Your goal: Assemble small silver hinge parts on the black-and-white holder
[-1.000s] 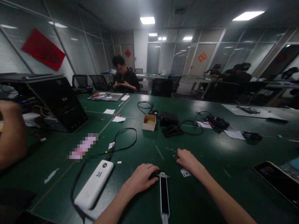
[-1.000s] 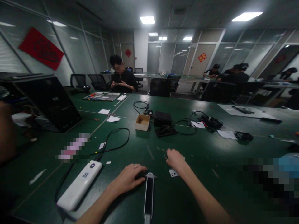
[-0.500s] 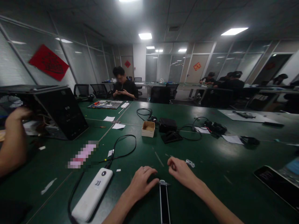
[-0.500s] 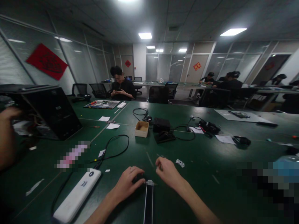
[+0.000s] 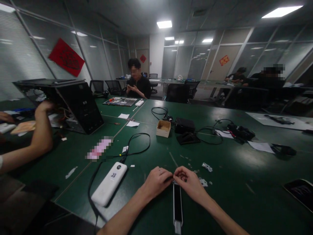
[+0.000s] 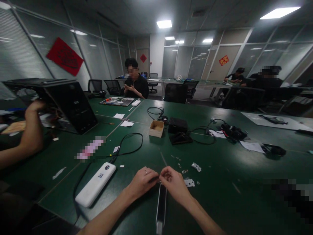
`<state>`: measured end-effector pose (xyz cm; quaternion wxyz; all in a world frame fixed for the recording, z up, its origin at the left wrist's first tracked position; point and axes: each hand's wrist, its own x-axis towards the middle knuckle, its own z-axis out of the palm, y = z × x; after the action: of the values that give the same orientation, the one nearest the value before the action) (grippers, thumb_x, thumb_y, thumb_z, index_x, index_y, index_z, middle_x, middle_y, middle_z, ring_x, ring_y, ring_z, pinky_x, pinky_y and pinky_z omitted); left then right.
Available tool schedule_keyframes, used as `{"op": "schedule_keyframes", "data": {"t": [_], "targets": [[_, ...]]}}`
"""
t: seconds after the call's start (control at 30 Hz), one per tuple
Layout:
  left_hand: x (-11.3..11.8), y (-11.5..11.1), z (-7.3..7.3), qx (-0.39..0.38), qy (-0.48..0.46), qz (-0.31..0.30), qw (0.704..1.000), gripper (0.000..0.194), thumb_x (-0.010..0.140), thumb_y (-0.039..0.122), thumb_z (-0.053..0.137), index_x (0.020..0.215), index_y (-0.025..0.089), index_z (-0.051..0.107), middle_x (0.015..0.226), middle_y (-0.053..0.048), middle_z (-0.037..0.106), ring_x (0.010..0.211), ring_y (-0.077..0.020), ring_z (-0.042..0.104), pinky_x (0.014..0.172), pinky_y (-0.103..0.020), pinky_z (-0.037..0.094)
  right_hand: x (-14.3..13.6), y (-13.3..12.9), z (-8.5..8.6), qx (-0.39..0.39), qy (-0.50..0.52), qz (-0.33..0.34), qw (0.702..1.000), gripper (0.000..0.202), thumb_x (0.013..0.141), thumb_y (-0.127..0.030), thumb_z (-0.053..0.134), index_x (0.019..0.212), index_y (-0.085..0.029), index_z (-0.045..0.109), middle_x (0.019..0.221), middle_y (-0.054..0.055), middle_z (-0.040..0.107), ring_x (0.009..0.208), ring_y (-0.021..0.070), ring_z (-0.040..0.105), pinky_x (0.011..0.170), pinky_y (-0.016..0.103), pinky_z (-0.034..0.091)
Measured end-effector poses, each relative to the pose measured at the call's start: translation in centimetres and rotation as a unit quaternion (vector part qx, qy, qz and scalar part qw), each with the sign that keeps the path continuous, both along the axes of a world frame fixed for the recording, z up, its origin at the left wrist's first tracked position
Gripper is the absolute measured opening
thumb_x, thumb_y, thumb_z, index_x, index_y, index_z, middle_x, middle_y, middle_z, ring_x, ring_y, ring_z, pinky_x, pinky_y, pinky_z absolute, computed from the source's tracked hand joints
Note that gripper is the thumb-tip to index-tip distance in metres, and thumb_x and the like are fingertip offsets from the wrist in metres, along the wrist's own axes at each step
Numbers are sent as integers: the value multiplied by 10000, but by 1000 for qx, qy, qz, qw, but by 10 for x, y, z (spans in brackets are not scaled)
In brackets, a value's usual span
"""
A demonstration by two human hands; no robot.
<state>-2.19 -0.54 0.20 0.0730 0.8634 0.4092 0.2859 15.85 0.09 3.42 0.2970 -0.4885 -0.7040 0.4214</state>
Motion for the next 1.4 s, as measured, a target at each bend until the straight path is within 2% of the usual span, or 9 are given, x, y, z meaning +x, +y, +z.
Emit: {"op": "schedule_keyframes", "data": {"t": [0.13,0.27,0.37,0.47,0.63,0.97,1.23,1.33,1.4], "targets": [[1,-1,4,-16,10,8,1000,144,859,199,539,951,174,647,889,-60,693,819,-180,641,741,-288,467,3,-2,2,32,-61,-4,998,159,806,-325,520,827,-182,585,685,-3,583,607,135,526,558,248,414],[-7,2,13,-101,30,21,994,165,821,183,568,949,168,670,884,-57,678,798,-167,635,720,-243,474,18,1,9,87,-168,-4,982,177,848,-306,471,887,-193,602,774,26,614,675,157,549,626,272,434],[-14,5,18,-162,65,21,984,175,796,163,578,939,173,679,851,-39,671,768,-163,628,711,-236,467,35,4,13,58,-253,23,965,208,858,-268,451,956,-183,614,910,67,632,807,187,581,724,305,459],[-16,5,19,-194,74,9,978,188,789,162,580,947,180,679,831,-27,670,747,-157,624,705,-230,458,46,4,13,17,-304,70,950,229,860,-240,442,978,-177,628,959,83,631,890,204,585,796,330,458],[-13,4,17,-216,64,-10,974,171,798,178,583,936,179,683,795,-17,673,704,-145,618,665,-211,446,48,-3,5,-2,-275,133,952,247,878,-274,421,977,-206,637,967,68,627,888,198,583,790,331,458],[-9,3,13,-227,34,-18,973,158,834,209,574,943,178,685,806,-10,677,712,-138,624,666,-202,446,41,-4,-1,-1,-247,128,961,281,905,-358,417,961,-204,645,950,70,623,872,194,580,773,322,461],[-5,1,16,-204,50,-43,977,186,908,245,524,989,177,677,872,-36,676,794,-154,632,716,-218,452,42,-7,-21,37,-215,117,969,270,918,-332,418,951,-188,643,909,70,619,841,189,577,754,314,466],[-7,3,14,-191,57,-53,979,220,939,274,487,1034,190,666,905,-42,667,817,-156,629,726,-223,451,45,-6,-19,50,-221,129,965,263,922,-329,424,974,-194,644,926,66,622,852,184,576,757,304,466],[-9,4,12,-185,62,-45,980,242,948,307,472,1044,192,661,907,-44,663,829,-162,627,732,-230,452,50,-1,-9,62,-226,145,961,246,918,-332,448,984,-202,646,939,56,627,863,176,577,767,292,463]]}}
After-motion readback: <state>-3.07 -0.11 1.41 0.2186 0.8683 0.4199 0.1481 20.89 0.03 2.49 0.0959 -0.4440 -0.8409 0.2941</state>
